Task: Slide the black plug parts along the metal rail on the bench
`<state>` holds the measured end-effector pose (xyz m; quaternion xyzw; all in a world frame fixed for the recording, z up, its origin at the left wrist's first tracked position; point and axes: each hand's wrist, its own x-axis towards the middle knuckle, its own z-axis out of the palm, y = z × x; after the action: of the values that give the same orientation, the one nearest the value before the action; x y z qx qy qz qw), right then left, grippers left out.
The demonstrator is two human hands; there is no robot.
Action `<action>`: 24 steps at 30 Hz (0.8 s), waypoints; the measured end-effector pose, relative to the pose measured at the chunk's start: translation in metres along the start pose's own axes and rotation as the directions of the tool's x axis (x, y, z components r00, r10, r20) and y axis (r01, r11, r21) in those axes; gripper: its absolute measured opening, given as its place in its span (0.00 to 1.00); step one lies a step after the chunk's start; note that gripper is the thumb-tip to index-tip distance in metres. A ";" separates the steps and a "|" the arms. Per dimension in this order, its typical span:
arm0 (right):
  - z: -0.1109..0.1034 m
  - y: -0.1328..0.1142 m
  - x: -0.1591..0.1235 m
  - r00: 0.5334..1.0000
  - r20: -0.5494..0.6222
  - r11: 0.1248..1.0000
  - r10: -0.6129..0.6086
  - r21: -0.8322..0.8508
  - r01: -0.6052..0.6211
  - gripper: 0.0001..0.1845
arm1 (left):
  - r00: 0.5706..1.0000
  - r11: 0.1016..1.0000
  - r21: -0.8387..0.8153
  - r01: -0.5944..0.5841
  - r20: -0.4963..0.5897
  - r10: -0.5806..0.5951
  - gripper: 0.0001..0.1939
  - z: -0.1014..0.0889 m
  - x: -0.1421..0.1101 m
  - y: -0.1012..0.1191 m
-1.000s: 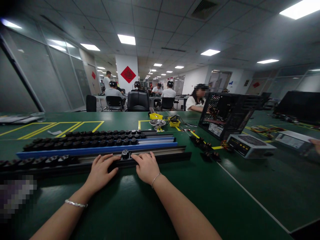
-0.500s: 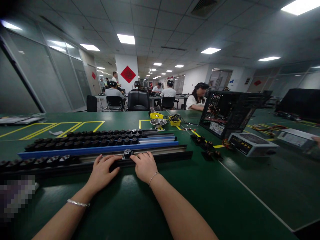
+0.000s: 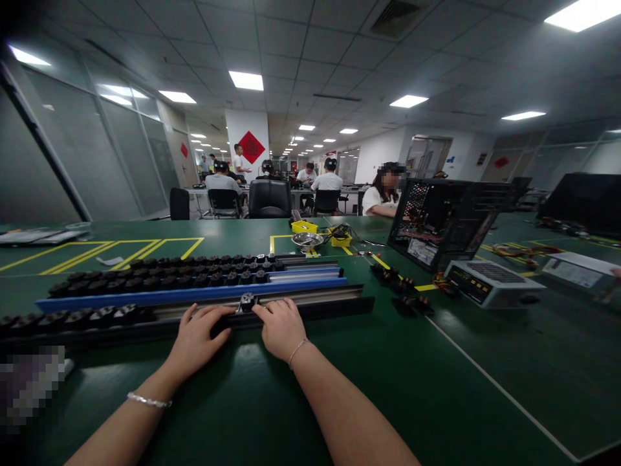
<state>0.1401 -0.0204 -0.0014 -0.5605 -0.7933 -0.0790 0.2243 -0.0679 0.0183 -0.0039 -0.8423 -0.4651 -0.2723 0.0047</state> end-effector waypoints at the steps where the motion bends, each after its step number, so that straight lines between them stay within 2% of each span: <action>1: 0.000 0.000 0.000 1.000 -0.001 1.000 0.002 0.000 -0.002 0.23 | 1.000 1.000 -0.001 0.001 0.003 -0.001 0.16 0.000 0.000 0.000; 24: -0.004 0.005 -0.004 0.999 0.014 1.000 0.030 0.008 -0.030 0.25 | 1.000 1.000 -0.016 0.006 -0.004 -0.006 0.16 0.001 0.000 0.000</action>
<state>0.1473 -0.0233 0.0002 -0.5722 -0.7864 -0.0687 0.2223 -0.0679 0.0187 -0.0044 -0.8403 -0.4656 -0.2777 -0.0017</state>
